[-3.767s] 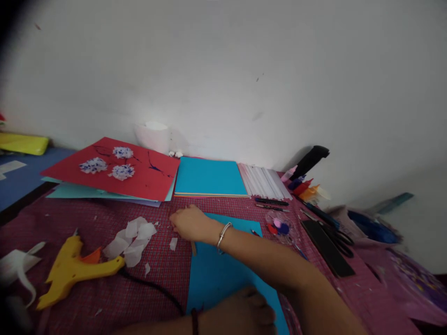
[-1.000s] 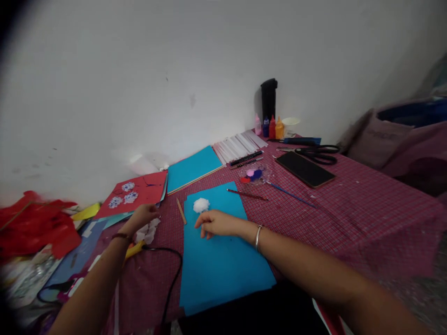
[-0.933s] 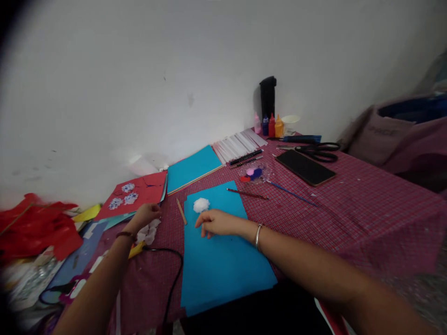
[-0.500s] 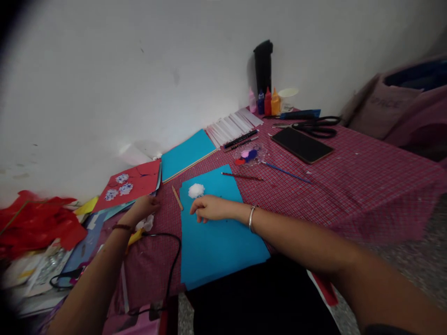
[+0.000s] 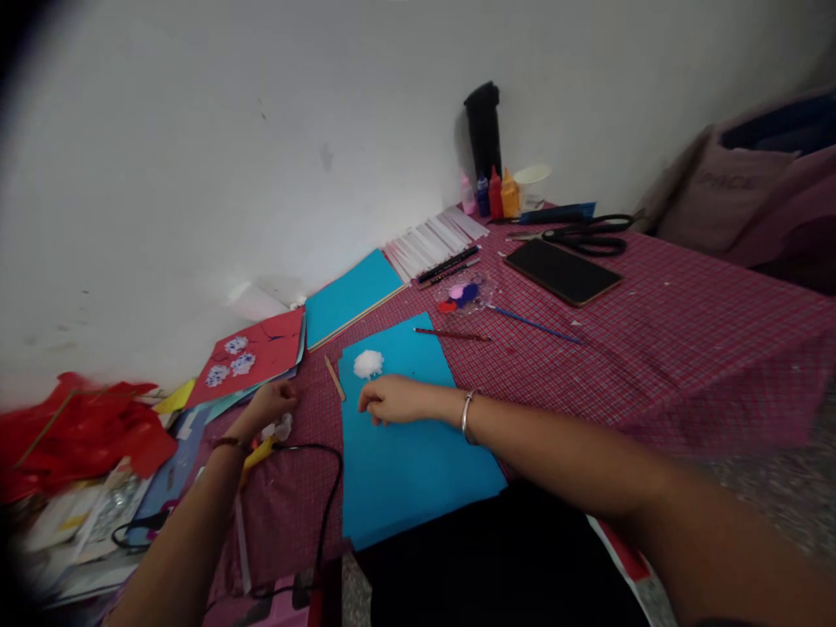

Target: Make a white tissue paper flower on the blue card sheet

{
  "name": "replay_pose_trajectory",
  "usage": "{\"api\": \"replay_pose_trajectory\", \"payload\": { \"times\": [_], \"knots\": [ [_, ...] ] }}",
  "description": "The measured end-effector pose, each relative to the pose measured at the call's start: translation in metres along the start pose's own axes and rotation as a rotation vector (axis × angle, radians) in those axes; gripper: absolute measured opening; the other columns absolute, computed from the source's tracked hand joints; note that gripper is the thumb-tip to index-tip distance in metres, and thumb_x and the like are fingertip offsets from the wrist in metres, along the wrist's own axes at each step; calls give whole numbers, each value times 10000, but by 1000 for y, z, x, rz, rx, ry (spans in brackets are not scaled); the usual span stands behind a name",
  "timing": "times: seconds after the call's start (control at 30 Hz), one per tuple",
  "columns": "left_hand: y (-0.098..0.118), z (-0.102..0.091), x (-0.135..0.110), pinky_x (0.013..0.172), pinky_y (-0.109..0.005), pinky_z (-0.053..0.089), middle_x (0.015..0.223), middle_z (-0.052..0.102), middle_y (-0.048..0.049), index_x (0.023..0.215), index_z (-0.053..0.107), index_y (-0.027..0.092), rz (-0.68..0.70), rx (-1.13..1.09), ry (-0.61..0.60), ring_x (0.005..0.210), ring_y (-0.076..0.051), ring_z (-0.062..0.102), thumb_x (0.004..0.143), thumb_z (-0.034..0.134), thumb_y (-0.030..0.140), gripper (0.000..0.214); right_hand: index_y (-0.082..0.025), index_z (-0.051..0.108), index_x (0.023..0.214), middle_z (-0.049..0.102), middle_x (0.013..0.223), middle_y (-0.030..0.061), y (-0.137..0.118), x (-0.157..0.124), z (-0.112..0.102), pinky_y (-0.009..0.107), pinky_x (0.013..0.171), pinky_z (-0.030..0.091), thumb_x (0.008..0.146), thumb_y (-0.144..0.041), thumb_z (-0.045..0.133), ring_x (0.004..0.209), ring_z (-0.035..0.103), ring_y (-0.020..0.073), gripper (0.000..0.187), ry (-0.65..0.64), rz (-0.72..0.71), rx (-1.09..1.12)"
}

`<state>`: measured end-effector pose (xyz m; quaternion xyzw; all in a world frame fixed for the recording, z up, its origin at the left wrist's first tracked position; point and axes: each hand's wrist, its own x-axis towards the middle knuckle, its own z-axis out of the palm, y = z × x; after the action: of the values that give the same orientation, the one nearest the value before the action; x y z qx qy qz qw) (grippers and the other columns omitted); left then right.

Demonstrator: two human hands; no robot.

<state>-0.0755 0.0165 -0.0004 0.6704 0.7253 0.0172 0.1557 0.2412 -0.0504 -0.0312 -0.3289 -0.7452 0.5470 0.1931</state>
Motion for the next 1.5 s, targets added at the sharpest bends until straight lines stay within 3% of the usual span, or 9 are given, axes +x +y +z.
{"api": "replay_pose_trajectory", "payload": {
  "times": [0.23, 0.4, 0.53, 0.63, 0.83, 1.0, 1.13, 1.27, 1.5],
  "knots": [
    [-4, -18, 6, 506, -214, 386, 569, 556, 38, 701, 552, 167, 47, -23, 165, 529, -121, 521, 668, 497, 282, 132, -79, 628, 1069, 678, 797, 67, 2, 2, 2, 208, 577, 430, 818, -49, 432, 665, 600, 129, 320, -2, 6, -50],
    [8, 1, 35, 579, -226, 425, 617, 606, 10, 714, 593, 149, 84, 94, 169, 621, -140, 588, 726, 519, 209, 96, -89, 633, 1074, 684, 800, 65, 3, 3, 1, 202, 562, 418, 812, -52, 437, 644, 595, 121, 329, -3, 5, -55],
    [10, 13, 48, 734, -308, 467, 805, 659, -28, 850, 628, 131, 113, 230, 141, 782, -158, 612, 792, 578, 185, 94, -88, 633, 1083, 692, 820, 74, 3, 2, 1, 199, 546, 405, 820, -65, 437, 640, 590, 120, 329, -3, 4, -66],
    [12, 11, 47, 780, -358, 474, 863, 657, -37, 920, 626, 128, 128, 316, 105, 821, -167, 614, 843, 569, 230, 140, -97, 643, 1065, 691, 805, 65, 2, 1, 1, 198, 555, 399, 813, -60, 447, 668, 598, 125, 322, 9, -16, -91],
    [23, 11, 34, 790, -358, 472, 803, 652, -32, 785, 632, 131, 190, 421, 5, 810, -167, 616, 846, 585, 259, 150, -82, 636, 1064, 688, 800, 72, 0, 0, 0, 204, 574, 407, 814, -51, 443, 707, 612, 140, 318, -2, -14, -88],
    [25, 25, 31, 850, -390, 453, 903, 652, -58, 818, 627, 121, 179, 387, 92, 893, -179, 603, 870, 540, 224, 145, -88, 639, 1072, 695, 814, 71, 1, 1, 1, 199, 583, 408, 814, -57, 449, 727, 610, 140, 323, 0, -23, -131],
    [22, 29, 36, 821, -334, 447, 884, 673, -76, 818, 646, 128, 150, 252, 185, 898, -196, 612, 803, 521, 143, 126, -88, 635, 1094, 698, 831, 76, 3, 1, 1, 195, 552, 402, 823, -75, 443, 666, 594, 126, 332, 5, -10, -123],
    [0, 7, 34, 636, -254, 451, 753, 682, -58, 844, 658, 124, 56, 36, 280, 719, -186, 627, 756, 489, 225, 215, -84, 638, 1085, 691, 804, 70, 2, 1, 1, 195, 567, 414, 813, -61, 444, 674, 603, 126, 335, 4, -5, -92],
    [-80, -50, -4, 486, -229, 369, 513, 547, 33, 651, 608, 162, -155, -269, 369, 511, -138, 493, 608, 611, 227, 78, -107, 652, 1030, 682, 770, 52, 12, 6, 4, 199, 556, 401, 796, -56, 459, 670, 596, 132, 309, 39, -43, -87]
  ]
}}
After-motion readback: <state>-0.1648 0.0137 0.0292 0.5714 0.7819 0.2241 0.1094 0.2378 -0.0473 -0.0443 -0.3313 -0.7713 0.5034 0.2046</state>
